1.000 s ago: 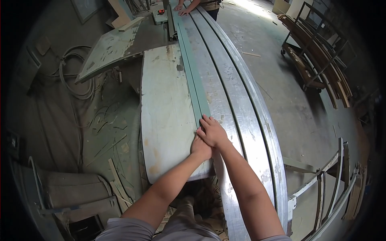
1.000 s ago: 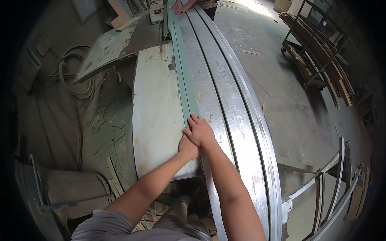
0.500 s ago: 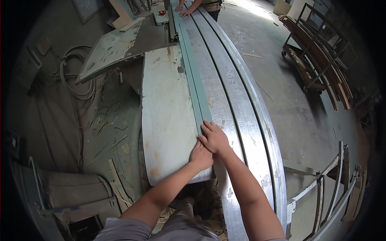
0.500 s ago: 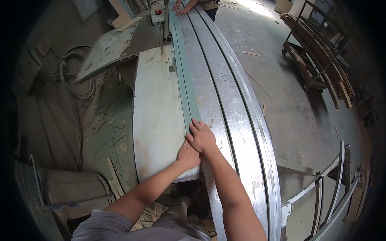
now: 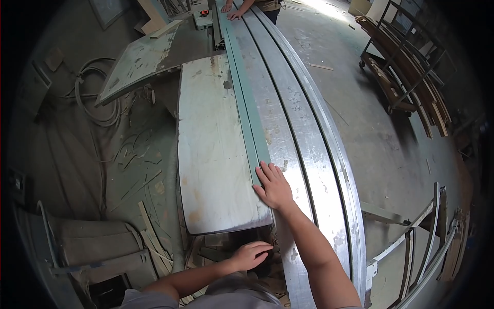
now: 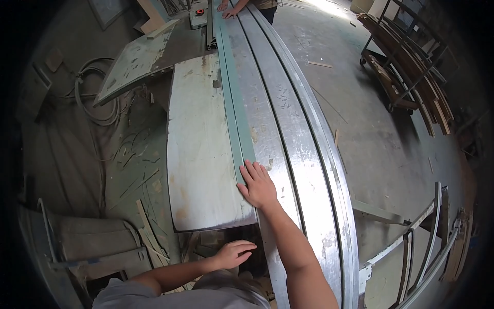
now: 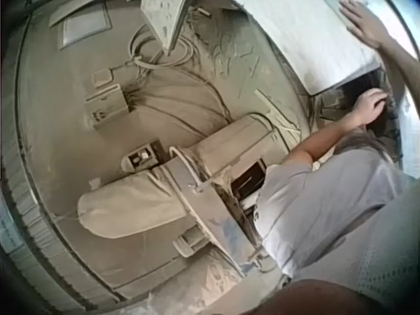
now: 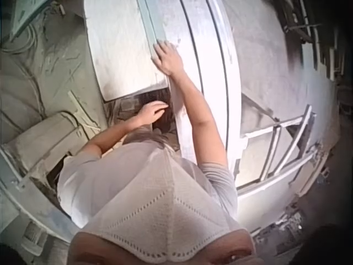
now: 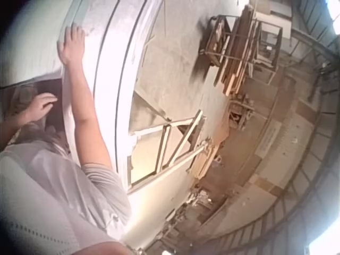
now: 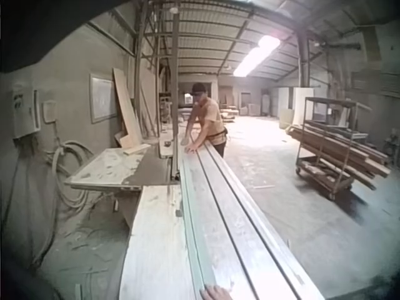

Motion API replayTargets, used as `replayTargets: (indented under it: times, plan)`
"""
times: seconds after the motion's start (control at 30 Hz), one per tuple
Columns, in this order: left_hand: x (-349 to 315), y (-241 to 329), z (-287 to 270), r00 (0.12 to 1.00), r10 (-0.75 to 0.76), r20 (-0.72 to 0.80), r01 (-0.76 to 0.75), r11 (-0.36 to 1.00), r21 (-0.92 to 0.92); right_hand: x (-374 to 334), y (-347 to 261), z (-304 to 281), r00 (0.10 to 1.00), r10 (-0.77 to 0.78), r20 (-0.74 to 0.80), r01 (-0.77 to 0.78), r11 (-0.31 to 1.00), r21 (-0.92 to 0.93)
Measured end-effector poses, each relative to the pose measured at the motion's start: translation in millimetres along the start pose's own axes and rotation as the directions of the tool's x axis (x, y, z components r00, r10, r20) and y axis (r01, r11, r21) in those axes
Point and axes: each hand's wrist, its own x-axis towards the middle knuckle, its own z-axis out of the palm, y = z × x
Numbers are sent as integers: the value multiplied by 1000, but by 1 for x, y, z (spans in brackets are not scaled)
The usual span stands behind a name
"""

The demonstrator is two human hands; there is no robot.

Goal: Picking up a thin wood strip and aligning it against a guide on a sliding table saw for processing.

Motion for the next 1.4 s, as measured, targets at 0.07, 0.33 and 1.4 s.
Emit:
replayTargets:
  times: [0.07,0.33,1.4]
  plan:
    - [2,-2,1,962,-266,61,272,951,-146,-2,0,-1,1000,7,8,-7,1000,8]
    - [34,-55,-1,766,-635,104,466,437,-769,-3,3,-2,1000,11,17,-11,1000,26]
    - [112,-54,-49,651,-758,42,342,243,-908,-7,-2,-16,996,15,91,-18,999,38]
